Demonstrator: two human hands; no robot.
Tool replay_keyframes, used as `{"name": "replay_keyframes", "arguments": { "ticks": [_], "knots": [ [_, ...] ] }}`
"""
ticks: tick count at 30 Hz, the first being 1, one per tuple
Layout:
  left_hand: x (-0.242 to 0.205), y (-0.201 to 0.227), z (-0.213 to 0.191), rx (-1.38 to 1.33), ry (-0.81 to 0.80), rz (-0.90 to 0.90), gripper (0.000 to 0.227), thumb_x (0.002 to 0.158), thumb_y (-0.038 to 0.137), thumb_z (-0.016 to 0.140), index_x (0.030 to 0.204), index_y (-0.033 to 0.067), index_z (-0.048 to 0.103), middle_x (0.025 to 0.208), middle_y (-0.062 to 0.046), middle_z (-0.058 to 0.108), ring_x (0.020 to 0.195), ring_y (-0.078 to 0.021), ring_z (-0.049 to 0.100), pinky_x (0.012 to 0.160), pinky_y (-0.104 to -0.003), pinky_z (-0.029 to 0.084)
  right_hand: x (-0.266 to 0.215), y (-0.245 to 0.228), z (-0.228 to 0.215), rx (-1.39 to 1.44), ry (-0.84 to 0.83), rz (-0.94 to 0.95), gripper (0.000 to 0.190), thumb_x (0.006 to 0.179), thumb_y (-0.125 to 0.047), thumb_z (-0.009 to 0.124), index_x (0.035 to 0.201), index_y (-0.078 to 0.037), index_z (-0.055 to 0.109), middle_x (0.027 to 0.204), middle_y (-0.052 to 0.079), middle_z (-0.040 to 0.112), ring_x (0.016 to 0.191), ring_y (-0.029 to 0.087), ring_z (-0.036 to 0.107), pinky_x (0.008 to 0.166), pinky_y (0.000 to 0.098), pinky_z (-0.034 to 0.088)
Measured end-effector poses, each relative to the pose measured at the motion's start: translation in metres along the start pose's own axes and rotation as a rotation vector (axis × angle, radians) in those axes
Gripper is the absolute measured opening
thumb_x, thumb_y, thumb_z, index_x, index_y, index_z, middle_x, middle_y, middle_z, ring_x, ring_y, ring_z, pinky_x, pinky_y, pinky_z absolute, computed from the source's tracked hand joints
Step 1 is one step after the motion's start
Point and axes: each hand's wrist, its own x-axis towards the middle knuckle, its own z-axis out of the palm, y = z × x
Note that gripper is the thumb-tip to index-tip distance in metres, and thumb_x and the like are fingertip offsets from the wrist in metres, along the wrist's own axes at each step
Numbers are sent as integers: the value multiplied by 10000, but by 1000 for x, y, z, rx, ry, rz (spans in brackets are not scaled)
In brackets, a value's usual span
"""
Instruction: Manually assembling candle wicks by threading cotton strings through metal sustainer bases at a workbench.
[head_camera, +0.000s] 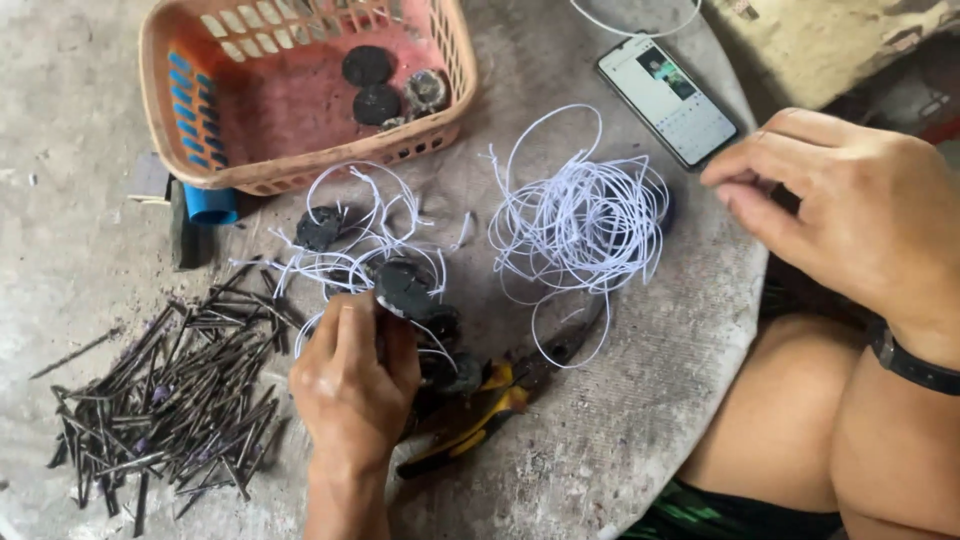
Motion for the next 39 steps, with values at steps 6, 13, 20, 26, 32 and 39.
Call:
{"name": "replay_keyframes", "arguments": {
  "ticks": [6, 13, 20, 26, 32, 39],
  "knots": [
    [-4, 0, 4, 8, -38, -43, 105, 830, 128, 478, 830, 30, 518, 693, -100, 497, 537, -290, 484, 436, -361, 366, -2, -29, 14, 198, -603, -38, 296, 764, -302, 548, 1041, -196, 555, 954, -57, 618, 700, 179, 670, 589, 357, 548],
    [-4, -3, 9, 22, -25, -19, 141, 849, 137, 494, 834, 2, 532, 686, -98, 508, 503, -237, 477, 394, -326, 355, 3, 22, 35, -104, -339, 271, 190, 814, -322, 512, 981, -249, 567, 881, 12, 636, 706, 308, 641, 590, 447, 511],
    [-4, 0, 11, 39, -37, -21, 137, 844, 148, 487, 796, 23, 516, 667, -82, 495, 464, -227, 452, 388, -317, 339, 16, 20, 53, 257, -145, 183, 210, 829, -180, 541, 1020, -96, 529, 918, 81, 597, 658, 232, 589, 528, 377, 498],
    [-6, 1, 11, 39, -50, -31, 135, 852, 141, 500, 769, 35, 506, 669, -66, 503, 441, -186, 440, 354, -288, 331, 24, -9, 81, 108, 56, 9, 286, 774, -165, 606, 1042, -128, 515, 835, 73, 570, 453, 103, 461, 522, 302, 388],
    [-11, -8, 15, 102, -9, -65, 169, 856, 174, 505, 759, 36, 506, 652, -52, 510, 411, -150, 437, 309, -260, 302, 17, -61, 24, 327, 586, -271, 121, 861, -22, 546, 977, -48, 567, 854, 72, 560, 631, 142, 514, 523, 229, 434],
    [-12, -8, 15, 130, -17, -115, 148, 841, 192, 534, 783, 57, 509, 720, -61, 526, 503, -247, 491, 399, -341, 355, 9, -59, -8, 704, 665, -125, 409, 851, -302, 297, 881, 30, 534, 879, 132, 603, 360, 44, 381, 380, 201, 398]
  ]
}}
